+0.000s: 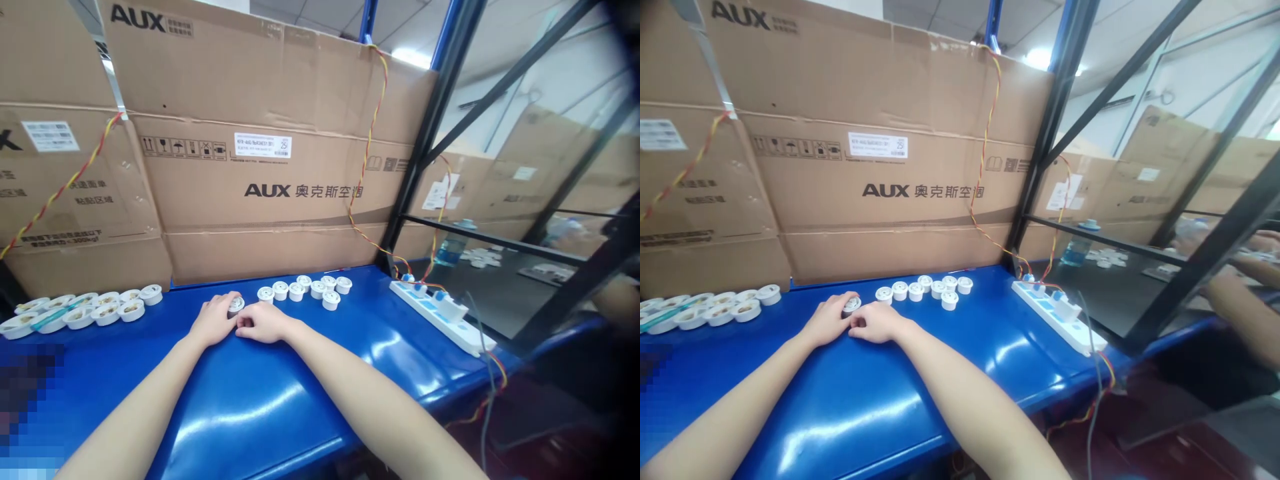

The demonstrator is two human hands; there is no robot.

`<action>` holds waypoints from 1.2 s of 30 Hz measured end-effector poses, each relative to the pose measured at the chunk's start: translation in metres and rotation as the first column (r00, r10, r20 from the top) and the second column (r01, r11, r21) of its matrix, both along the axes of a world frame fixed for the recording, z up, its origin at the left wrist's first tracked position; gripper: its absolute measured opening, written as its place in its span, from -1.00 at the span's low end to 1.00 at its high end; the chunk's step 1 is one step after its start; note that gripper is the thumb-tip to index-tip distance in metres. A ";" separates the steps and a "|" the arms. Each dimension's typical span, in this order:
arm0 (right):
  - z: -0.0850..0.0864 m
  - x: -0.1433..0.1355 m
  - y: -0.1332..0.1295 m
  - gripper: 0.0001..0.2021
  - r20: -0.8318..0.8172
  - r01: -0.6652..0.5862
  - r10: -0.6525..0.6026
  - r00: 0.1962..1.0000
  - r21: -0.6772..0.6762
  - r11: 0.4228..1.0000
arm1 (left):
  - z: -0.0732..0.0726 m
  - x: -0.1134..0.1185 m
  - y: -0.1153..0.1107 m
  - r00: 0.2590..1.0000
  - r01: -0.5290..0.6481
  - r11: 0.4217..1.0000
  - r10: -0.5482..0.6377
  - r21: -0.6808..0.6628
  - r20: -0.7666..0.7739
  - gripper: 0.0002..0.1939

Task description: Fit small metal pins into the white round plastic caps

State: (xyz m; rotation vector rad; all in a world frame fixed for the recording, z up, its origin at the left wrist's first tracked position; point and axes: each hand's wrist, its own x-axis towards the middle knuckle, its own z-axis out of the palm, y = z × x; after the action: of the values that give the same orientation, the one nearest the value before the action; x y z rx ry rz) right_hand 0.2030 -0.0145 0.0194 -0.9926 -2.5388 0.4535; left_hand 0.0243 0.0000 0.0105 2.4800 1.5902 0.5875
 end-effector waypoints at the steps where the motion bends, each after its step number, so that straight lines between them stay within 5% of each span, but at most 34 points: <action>1: 0.000 0.000 0.000 -0.87 0.004 0.002 -0.002 1.000 0.003 1.000 | 0.000 0.000 0.000 1.000 -0.001 1.000 0.001 -0.003 -0.001 -0.59; 31: -0.003 0.001 0.000 -0.89 -0.028 -0.013 0.014 1.000 0.020 1.000 | -0.005 -0.001 0.001 0.999 -0.023 1.000 0.023 -0.001 0.044 -0.54; 36: 0.000 0.003 0.001 -0.87 -0.064 0.081 -0.076 0.995 0.082 0.993 | -0.009 -0.004 0.005 0.988 0.018 1.000 -0.015 -0.016 0.152 -0.56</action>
State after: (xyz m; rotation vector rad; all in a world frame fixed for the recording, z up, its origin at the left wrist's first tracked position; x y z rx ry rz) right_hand 0.2064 -0.0133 0.0190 -1.0272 -2.4339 0.3462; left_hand 0.0199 0.0054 0.0014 2.3709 1.5104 0.7381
